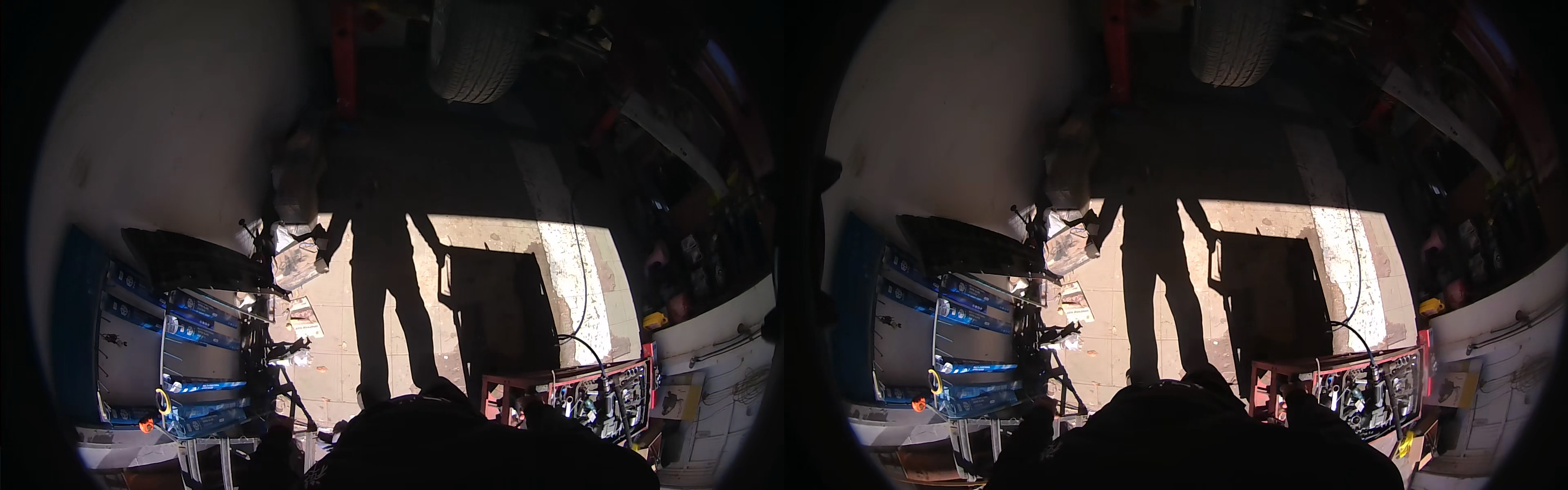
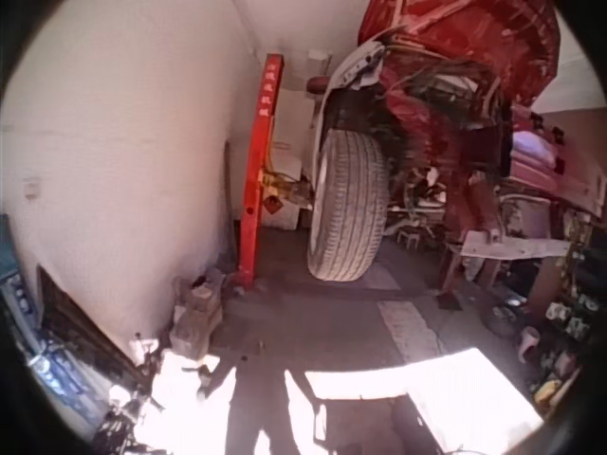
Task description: The person retrieves a pneumatic impact wrench and a socket from a tool cart, then uses the wrench to remove the lug nuts from a car tire mounted on a lift. After removing the nuts, the person walks to a cluttered corner and moves several cardboard boxes and plastic bags aside.
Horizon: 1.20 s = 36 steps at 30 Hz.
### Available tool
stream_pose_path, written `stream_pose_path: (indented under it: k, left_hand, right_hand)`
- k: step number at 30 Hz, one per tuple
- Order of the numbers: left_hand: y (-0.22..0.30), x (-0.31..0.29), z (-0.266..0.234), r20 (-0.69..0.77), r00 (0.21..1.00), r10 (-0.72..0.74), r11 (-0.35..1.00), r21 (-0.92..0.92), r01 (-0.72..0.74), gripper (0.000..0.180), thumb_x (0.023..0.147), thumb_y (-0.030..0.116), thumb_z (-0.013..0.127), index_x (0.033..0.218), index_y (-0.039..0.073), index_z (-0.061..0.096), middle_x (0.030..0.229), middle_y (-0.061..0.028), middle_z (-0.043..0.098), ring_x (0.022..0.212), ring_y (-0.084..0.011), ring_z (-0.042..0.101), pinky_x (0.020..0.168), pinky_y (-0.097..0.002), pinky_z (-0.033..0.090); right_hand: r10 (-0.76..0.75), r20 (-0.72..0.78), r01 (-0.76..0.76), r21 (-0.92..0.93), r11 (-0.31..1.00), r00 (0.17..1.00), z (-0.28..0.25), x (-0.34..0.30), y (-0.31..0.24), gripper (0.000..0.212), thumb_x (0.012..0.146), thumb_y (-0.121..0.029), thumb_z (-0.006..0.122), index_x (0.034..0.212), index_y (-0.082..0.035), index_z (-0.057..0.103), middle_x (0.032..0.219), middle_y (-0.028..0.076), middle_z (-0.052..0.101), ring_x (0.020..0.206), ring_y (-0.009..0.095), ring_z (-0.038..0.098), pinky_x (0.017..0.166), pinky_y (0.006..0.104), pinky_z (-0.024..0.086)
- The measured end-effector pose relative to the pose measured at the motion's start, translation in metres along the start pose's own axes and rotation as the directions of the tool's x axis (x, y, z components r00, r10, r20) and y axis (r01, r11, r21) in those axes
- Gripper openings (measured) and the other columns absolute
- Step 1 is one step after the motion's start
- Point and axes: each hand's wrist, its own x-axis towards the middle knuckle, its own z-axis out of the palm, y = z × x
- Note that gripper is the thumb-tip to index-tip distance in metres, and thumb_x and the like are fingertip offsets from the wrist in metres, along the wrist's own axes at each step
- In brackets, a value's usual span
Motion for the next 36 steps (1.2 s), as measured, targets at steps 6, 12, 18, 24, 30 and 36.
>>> stream_pose_path:
  k: [6,12,18,24,30,36]
  left_hand:
    - [-0.108,0.153,-0.198,-0.011,0.999,-0.036,0.986,0.163,0.037,0.047,0.071,0.033,0.092,0.106,0.005,0.077,0.112,-0.0221,0.075,0.112,-0.0403,0.071,0.095,-0.0542,0.058]
    - [-0.063,0.256,-0.308,-0.468,0.827,0.311,0.95,0.117,-0.291,0.036,0.069,0.028,0.092,0.093,0.011,0.071,0.1,-0.012,0.072,0.103,-0.0368,0.069,0.084,-0.0496,0.058]
    - [-0.044,0.311,-0.383,-0.467,0.732,0.497,0.856,0.121,-0.503,0.032,0.087,0.017,0.075,0.117,0.01,0.068,0.116,-0.0115,0.069,0.109,-0.0338,0.068,0.087,-0.0465,0.06]
    - [-0.098,0.445,-0.473,-0.444,0.867,0.227,0.893,-0.261,-0.367,0.03,0.098,0.04,0.068,0.1,0.011,0.076,0.105,-0.0138,0.076,0.097,-0.0351,0.073,0.086,-0.047,0.058]
    - [-0.077,0.608,-0.63,-0.089,0.989,-0.118,0.855,-0.516,0.056,0.039,0.094,0.046,0.067,0.1,0.01,0.079,0.099,-0.0136,0.079,0.098,-0.0268,0.077,0.086,-0.0445,0.06]
    - [-0.08,0.665,-0.733,-0.27,0.959,0.084,0.874,-0.442,-0.201,0.043,0.093,0.05,0.065,0.113,0.014,0.077,0.106,-0.0166,0.078,0.106,-0.0366,0.073,0.093,-0.0479,0.059]
  right_hand:
    - [0.459,0.212,-0.484,0.611,0.627,0.863,-0.007,-0.051,-0.163,0.031,0.091,-0.034,0.07,0.111,-0.012,0.078,0.089,0.013,0.073,0.085,0.028,0.074,0.069,0.0493,0.061]
    - [0.354,0.273,-0.446,0.486,0.752,0.895,-0.002,-0.012,-0.261,0.032,0.09,-0.033,0.071,0.113,-0.011,0.077,0.094,0.014,0.072,0.09,0.03,0.073,0.073,0.0491,0.06]
    - [0.227,0.196,-0.296,0.509,0.808,0.954,-0.098,0.09,-0.365,0.035,0.09,-0.033,0.071,0.116,-0.011,0.075,0.099,0.015,0.072,0.095,0.031,0.072,0.076,0.0489,0.059]
    - [0.153,0.072,-0.164,0.628,0.761,0.986,-0.205,0.173,-0.492,0.037,0.089,-0.033,0.072,0.119,-0.01,0.074,0.104,0.016,0.071,0.099,0.032,0.071,0.08,0.0486,0.059]
    - [0.193,0.1,-0.211,0.648,0.732,0.976,-0.243,0.207,-0.584,0.04,0.089,-0.032,0.073,0.121,-0.009,0.073,0.109,0.017,0.071,0.104,0.033,0.07,0.084,0.0484,0.058]
    - [0.256,0.194,-0.321,0.624,0.713,0.947,-0.254,0.226,-0.625,0.043,0.088,-0.032,0.074,0.124,-0.009,0.071,0.115,0.018,0.07,0.109,0.034,0.068,0.088,0.0482,0.057]
